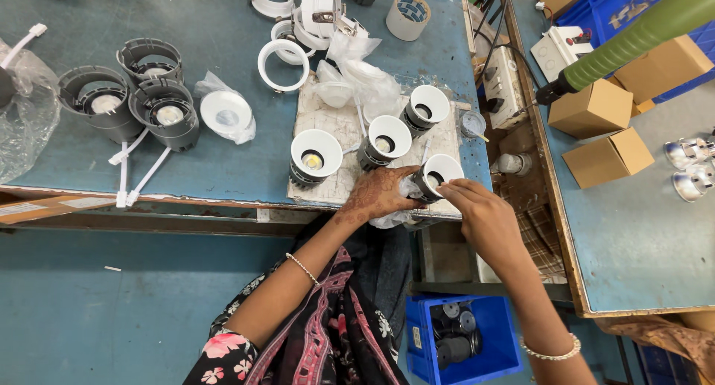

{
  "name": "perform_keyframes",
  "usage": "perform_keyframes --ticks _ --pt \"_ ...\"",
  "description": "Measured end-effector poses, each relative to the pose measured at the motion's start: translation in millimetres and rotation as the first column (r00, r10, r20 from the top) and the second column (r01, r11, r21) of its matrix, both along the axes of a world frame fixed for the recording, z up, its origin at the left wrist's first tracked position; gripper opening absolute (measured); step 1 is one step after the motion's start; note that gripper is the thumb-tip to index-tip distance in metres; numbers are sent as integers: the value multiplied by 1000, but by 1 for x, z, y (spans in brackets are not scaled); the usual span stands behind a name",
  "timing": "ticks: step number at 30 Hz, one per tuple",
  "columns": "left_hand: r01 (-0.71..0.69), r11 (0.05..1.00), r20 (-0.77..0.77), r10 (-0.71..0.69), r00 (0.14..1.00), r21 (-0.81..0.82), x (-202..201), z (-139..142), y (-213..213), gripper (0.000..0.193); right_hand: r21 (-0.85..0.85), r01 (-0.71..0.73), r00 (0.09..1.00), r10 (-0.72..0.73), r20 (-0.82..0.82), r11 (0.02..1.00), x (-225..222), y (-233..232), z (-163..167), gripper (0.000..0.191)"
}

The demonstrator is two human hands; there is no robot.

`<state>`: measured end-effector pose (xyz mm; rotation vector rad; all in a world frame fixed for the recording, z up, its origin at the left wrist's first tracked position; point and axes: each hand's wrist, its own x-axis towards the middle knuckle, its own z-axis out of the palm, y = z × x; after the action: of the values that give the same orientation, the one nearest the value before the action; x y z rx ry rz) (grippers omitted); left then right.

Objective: The person assembles small light fixtures by inserting white plastic rings into black cylindrical housings. She repeatedly picks up rings, aligns them with the housings, and presses them into place. Completed units are set aside on the table.

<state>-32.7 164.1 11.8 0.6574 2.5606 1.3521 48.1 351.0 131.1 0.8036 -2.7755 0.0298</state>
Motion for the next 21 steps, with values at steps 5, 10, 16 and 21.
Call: perform_keyframes --ticks 5,10,16,21 --pt "7 1000 0 -7 1000 -2 1 3 -1 89 82 -18 998 12 69 996 -7 2 7 56" --pt "13 1000 24 -13 1000 -21 0 3 -1 91 121 -21 992 6 128 992 -14 3 12 51" --pt "16 999 -9 -16 1000 -34 1 4 -1 93 -29 -20 978 25 207 999 -14 -1 30 36" --pt "18 999 -12 -19 1000 -44 1 7 -2 91 -260 26 990 11 138 965 -30 -19 29 38"
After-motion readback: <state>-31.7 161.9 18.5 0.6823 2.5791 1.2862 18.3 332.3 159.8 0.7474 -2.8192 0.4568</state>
